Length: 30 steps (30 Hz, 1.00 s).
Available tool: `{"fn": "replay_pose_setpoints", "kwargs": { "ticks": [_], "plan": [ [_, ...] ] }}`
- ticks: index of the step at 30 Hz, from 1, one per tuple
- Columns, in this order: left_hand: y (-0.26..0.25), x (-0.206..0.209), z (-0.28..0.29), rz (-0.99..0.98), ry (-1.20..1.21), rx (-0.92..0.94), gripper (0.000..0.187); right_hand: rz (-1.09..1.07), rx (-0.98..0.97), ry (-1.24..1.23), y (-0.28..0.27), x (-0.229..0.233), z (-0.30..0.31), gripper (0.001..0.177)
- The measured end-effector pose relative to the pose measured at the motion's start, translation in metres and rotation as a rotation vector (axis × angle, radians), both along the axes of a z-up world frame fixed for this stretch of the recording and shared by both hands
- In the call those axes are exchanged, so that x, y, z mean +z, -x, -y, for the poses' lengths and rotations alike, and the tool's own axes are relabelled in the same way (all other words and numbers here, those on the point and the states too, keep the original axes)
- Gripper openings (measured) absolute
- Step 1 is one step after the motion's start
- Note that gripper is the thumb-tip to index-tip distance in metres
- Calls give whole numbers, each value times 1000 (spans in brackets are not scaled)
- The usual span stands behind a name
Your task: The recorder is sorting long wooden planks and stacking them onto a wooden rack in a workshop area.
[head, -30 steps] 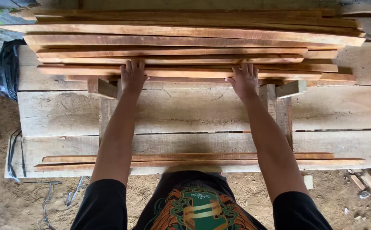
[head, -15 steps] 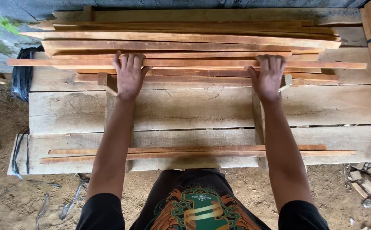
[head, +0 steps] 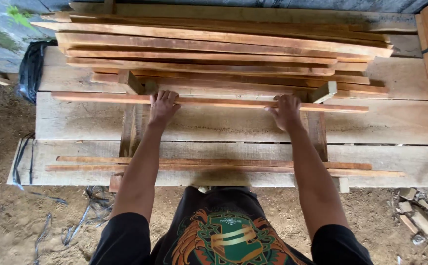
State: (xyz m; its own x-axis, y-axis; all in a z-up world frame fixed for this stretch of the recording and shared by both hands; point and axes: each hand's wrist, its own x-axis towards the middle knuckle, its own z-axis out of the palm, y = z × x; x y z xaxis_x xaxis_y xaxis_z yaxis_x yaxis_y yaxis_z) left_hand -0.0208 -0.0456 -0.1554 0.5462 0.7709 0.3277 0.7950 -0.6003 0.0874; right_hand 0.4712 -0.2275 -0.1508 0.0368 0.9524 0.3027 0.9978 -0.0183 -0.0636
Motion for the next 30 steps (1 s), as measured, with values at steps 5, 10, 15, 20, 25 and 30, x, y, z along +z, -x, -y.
{"fn": "replay_pose_setpoints", "kwargs": {
  "ticks": [5,10,15,20,25,30],
  "plan": [
    [-7,4,-2,-99,209,80,52,-93,-33,184,10,35,-4,48],
    [-5,61,7,-60,427,32,64,-219,-106,425,18,56,-13,61],
    [-17,58,19,-264,471,161,65,-179,-153,492,12,43,-9,45],
    [-19,64,35,-234,471,177,75,-87,-94,230,10,14,4,40],
    [0,51,66,-102,503,160,60,-285,-243,554,52,63,43,58],
    [-2,25,46,-129,476,178,53,-282,-198,492,45,68,41,53]
  ]
}}
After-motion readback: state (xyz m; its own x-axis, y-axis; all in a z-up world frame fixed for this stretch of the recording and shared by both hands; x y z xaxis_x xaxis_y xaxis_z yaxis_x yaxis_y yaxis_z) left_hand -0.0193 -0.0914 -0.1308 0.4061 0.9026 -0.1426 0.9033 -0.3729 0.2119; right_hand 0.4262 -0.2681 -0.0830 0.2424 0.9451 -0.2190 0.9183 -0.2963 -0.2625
